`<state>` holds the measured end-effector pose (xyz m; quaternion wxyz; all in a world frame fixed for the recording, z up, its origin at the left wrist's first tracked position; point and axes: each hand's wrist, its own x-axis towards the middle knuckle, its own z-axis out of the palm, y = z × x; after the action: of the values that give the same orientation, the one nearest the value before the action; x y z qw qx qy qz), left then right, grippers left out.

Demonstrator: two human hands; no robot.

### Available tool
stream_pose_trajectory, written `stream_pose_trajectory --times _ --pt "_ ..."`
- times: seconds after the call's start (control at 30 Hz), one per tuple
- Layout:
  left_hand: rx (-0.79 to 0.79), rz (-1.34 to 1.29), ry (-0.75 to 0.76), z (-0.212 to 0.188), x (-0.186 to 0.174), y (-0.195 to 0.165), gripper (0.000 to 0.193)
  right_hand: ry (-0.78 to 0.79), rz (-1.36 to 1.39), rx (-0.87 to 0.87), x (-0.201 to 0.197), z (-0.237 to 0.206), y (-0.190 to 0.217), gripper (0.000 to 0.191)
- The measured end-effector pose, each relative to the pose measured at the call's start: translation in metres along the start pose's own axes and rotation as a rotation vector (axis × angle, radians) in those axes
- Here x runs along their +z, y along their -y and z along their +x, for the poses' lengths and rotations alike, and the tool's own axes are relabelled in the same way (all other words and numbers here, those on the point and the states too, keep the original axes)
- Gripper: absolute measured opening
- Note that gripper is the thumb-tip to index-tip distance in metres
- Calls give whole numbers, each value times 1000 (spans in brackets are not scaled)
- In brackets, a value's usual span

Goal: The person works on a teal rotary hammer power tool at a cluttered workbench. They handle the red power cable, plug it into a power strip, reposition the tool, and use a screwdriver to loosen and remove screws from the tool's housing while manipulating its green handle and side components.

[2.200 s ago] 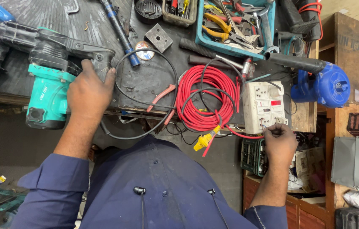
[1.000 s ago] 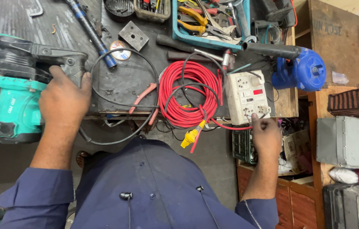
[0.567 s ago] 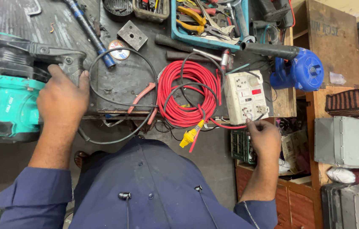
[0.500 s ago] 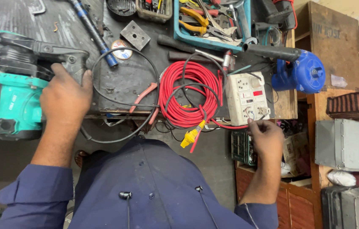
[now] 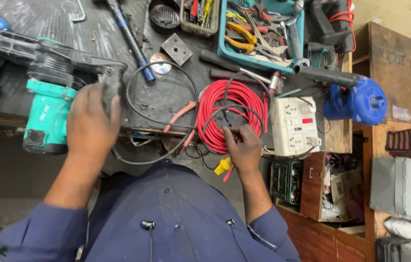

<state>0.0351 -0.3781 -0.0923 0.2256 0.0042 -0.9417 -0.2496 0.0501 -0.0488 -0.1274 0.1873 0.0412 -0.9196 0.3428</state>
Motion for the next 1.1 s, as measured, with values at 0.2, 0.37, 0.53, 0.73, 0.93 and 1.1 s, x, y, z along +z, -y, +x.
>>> stream_pose_trajectory --times 0.2,0.37,0.53,0.73,0.93,1.1 --pt "138 70 -5 -45 -42 34 25 -107 -71 -169 16 8 11 19" --pt "2 78 -42 -59 -66 84 29 -113 -190 -205 26 31 14 23" --pt "-67 -103 68 -57 -72 117 72 -90 -232 -252 32 56 21 20" --pt "82 -351 156 -49 -73 144 108 -51 -253 -129 40 58 45 23" --pt "77 -543 350 -42 -103 191 100 -362 -215 -73 87 13 120 10" --pt "-52 -565 528 -33 -126 240 79 58 -5 -258 153 -38 224 36"
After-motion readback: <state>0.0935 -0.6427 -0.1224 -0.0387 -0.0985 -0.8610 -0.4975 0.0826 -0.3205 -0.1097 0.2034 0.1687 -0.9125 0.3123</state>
